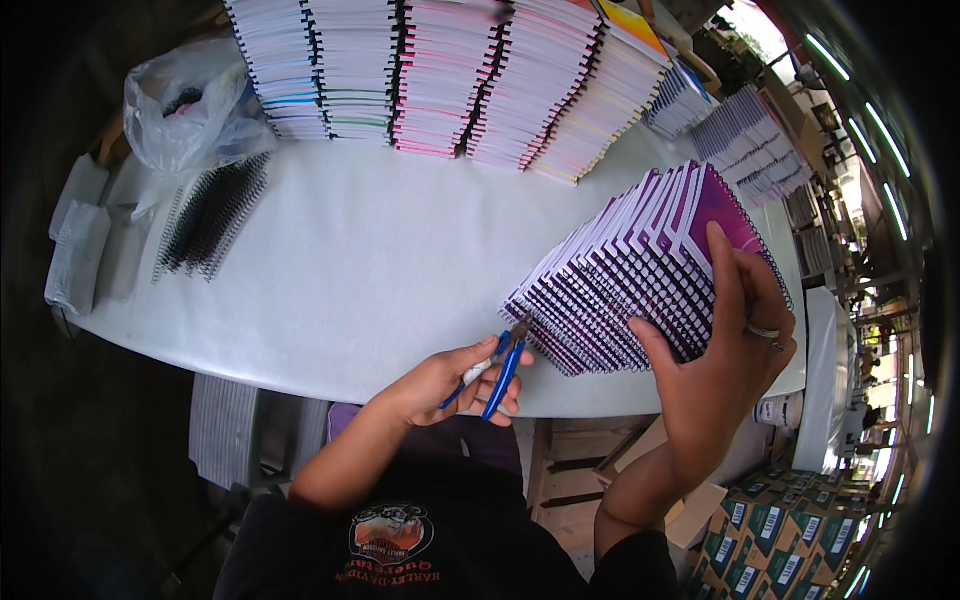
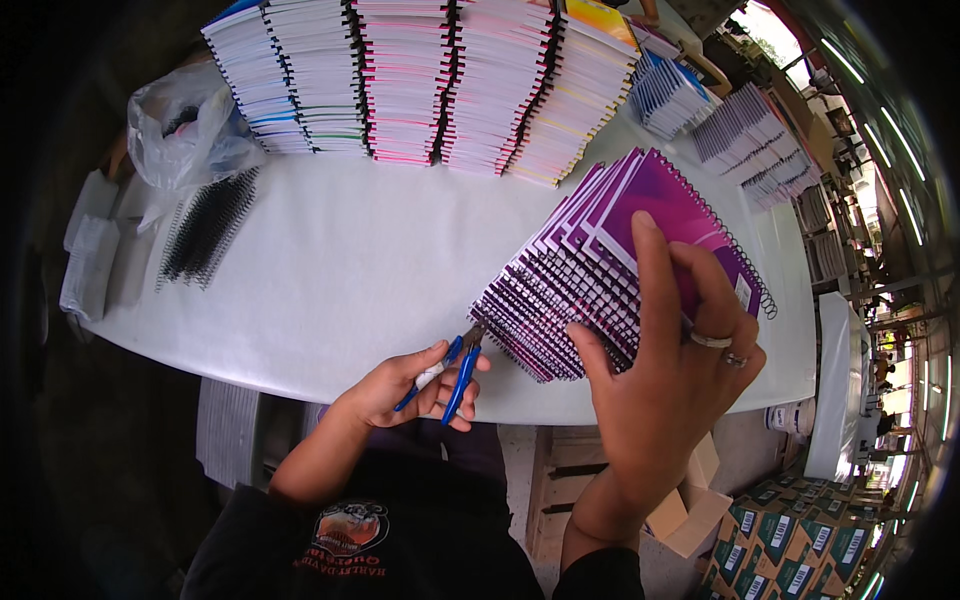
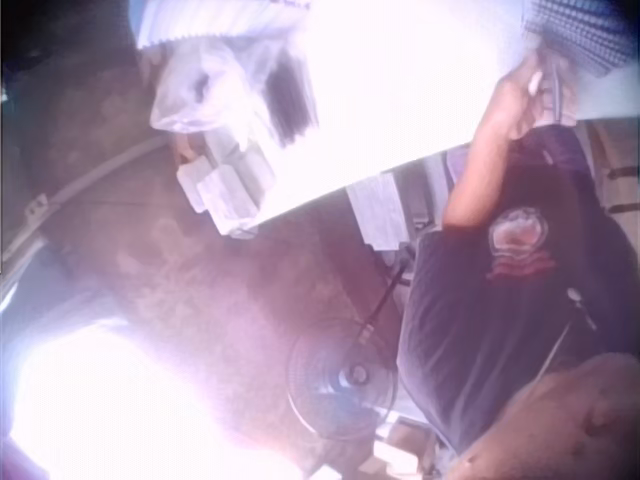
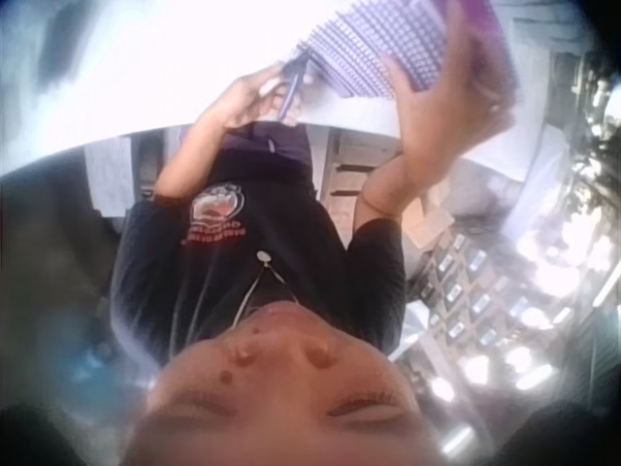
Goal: The person uses blue-handled pliers to trim and bend the ends of plastic spiral coils on a stack of notebooks, working through the stack one notebook at a time.
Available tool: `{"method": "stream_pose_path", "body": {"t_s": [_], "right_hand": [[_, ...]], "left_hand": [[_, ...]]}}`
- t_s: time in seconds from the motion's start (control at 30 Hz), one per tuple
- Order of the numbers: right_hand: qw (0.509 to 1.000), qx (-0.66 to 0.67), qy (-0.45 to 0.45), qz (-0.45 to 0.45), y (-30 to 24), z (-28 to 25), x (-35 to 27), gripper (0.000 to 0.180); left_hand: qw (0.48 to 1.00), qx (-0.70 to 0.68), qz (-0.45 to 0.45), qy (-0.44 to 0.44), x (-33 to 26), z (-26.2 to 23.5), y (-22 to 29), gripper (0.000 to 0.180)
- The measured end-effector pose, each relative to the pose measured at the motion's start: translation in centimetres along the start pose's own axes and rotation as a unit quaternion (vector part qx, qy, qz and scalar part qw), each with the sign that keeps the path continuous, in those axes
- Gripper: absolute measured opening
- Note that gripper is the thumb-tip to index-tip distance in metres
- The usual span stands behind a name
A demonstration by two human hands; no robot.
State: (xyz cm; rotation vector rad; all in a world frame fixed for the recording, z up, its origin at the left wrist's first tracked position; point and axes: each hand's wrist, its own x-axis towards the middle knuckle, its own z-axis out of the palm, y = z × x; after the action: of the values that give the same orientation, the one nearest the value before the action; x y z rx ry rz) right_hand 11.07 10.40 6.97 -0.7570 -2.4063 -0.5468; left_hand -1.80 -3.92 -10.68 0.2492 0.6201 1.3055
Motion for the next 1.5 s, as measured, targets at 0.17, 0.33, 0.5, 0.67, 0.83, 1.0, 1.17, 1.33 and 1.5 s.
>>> {"method": "stream_pose_path", "body": {"t_s": [0.17,0.33,0.5,0.67,0.83,1.0,1.17,1.33,1.5], "right_hand": [[1.0,0.007,-0.004,0.001,0.0,0.0,0.1,0.088],[1.0,0.017,0.003,-0.006,0.0,0.2,0.1,0.088],[1.0,0.009,-0.018,0.001,0.1,-0.1,0.0,0.09],[1.0,0.016,-0.023,0.007,-0.1,-0.3,0.0,0.09],[1.0,0.013,-0.021,0.0,-0.1,0.1,-0.2,0.091],[1.0,0.016,-0.014,0.002,0.0,-0.2,0.1,0.092],[1.0,0.017,-0.008,-0.009,0.1,0.2,0.0,0.093],[1.0,0.011,-0.002,-0.004,0.2,0.0,0.0,0.093],[1.0,0.01,-0.004,-0.003,0.1,0.2,-0.1,0.093]], "left_hand": [[0.999,-0.039,0.015,0.022,0.2,-0.4,0.3,0.053],[0.675,0.639,0.113,0.351,0.4,2.9,-0.5,0.047],[0.954,0.242,0.073,0.162,0.5,0.7,0.0,0.049],[0.999,-0.031,0.018,0.023,0.9,-1.4,0.5,0.054],[0.71,0.606,0.072,0.353,0.5,2.7,0.3,0.055],[0.92,0.309,0.079,0.23,1.0,0.5,-0.3,0.05],[0.996,0.007,-0.019,0.092,0.5,-0.9,0.2,0.054],[0.998,-0.02,-0.013,0.05,0.8,-1.5,-0.2,0.054],[0.997,-0.015,-0.011,0.074,0.8,-1.3,0.3,0.052]]}}
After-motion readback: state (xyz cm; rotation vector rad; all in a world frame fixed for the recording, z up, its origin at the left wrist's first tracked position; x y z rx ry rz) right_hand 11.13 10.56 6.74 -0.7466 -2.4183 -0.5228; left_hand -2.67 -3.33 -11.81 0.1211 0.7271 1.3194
